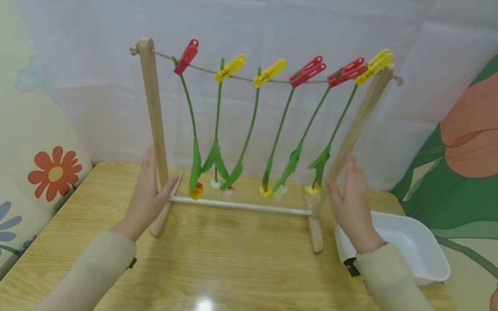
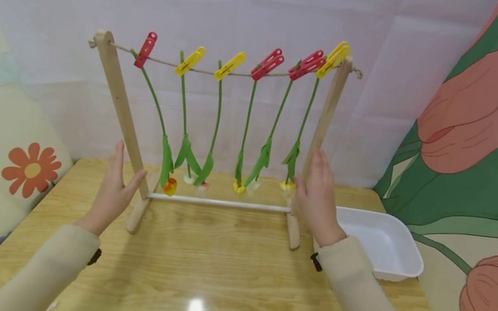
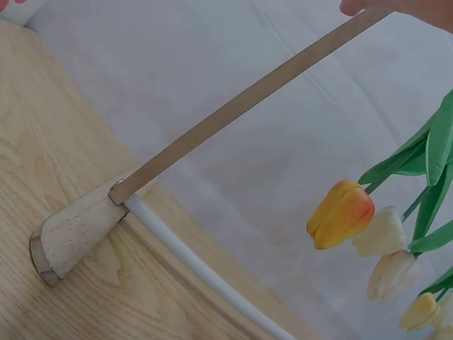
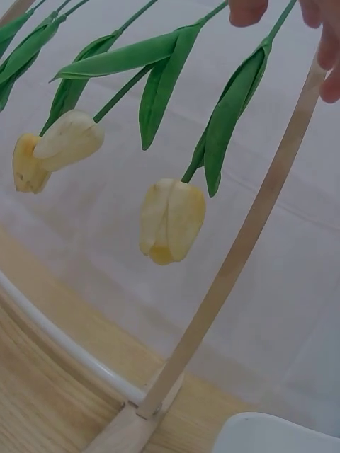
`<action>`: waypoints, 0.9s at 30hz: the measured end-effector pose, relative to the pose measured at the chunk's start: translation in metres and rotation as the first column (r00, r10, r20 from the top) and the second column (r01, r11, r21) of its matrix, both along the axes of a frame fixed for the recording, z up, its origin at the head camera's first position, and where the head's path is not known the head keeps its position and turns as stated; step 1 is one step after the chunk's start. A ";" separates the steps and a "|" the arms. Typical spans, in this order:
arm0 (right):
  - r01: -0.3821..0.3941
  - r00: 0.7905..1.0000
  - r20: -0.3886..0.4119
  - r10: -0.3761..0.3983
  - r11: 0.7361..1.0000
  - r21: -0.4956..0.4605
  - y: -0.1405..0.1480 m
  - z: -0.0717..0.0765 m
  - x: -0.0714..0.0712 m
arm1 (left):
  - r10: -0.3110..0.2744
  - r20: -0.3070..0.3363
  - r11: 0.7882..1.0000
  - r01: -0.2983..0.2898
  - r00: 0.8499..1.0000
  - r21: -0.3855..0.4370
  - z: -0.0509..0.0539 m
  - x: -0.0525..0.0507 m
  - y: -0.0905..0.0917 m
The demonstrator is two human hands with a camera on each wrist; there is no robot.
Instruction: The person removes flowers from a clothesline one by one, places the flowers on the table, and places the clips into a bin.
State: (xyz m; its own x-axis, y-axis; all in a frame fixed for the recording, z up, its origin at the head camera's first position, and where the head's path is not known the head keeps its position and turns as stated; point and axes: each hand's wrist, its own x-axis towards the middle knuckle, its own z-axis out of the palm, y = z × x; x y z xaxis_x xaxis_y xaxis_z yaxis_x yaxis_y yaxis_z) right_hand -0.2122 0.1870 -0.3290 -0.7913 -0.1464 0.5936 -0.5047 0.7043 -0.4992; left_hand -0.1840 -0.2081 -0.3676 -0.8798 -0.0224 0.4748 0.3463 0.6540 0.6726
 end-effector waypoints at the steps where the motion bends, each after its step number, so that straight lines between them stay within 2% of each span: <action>1: 0.005 1.000 0.009 -0.005 1.000 -0.009 0.000 0.000 0.000 | -0.007 0.006 1.000 0.007 1.000 0.014 0.001 0.000 0.000; 6: 0.039 0.999 0.004 -0.039 0.997 -0.071 0.002 -0.001 -0.004 | -0.029 0.046 0.998 0.026 0.999 0.064 0.005 -0.002 0.000; 11: 0.065 0.998 -0.012 -0.067 0.991 -0.120 0.004 -0.003 -0.009 | -0.020 0.059 0.996 0.015 0.998 0.089 0.006 -0.005 -0.001; 16: 0.089 0.996 0.038 -0.084 0.988 -0.129 0.003 0.000 -0.013 | 0.013 0.028 0.993 -0.016 1.000 0.121 0.009 -0.008 0.000; 20: 0.101 0.992 0.088 -0.089 0.986 -0.133 0.002 0.004 -0.018 | 0.039 0.038 0.986 -0.044 0.999 0.160 0.012 -0.010 0.000; 27: 0.112 0.986 0.134 -0.095 0.985 -0.127 0.006 0.008 -0.028 | 0.049 0.109 0.953 -0.079 0.993 0.292 0.011 -0.020 -0.004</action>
State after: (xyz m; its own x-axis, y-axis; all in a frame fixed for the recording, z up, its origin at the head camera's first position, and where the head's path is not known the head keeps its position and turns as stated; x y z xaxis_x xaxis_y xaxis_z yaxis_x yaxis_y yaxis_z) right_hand -0.2406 0.1934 -0.3214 -0.8684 0.0143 0.4957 -0.3588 0.6718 -0.6480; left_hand -0.2041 -0.2119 -0.3562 -0.9140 -0.2068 0.3491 0.2320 0.4394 0.8678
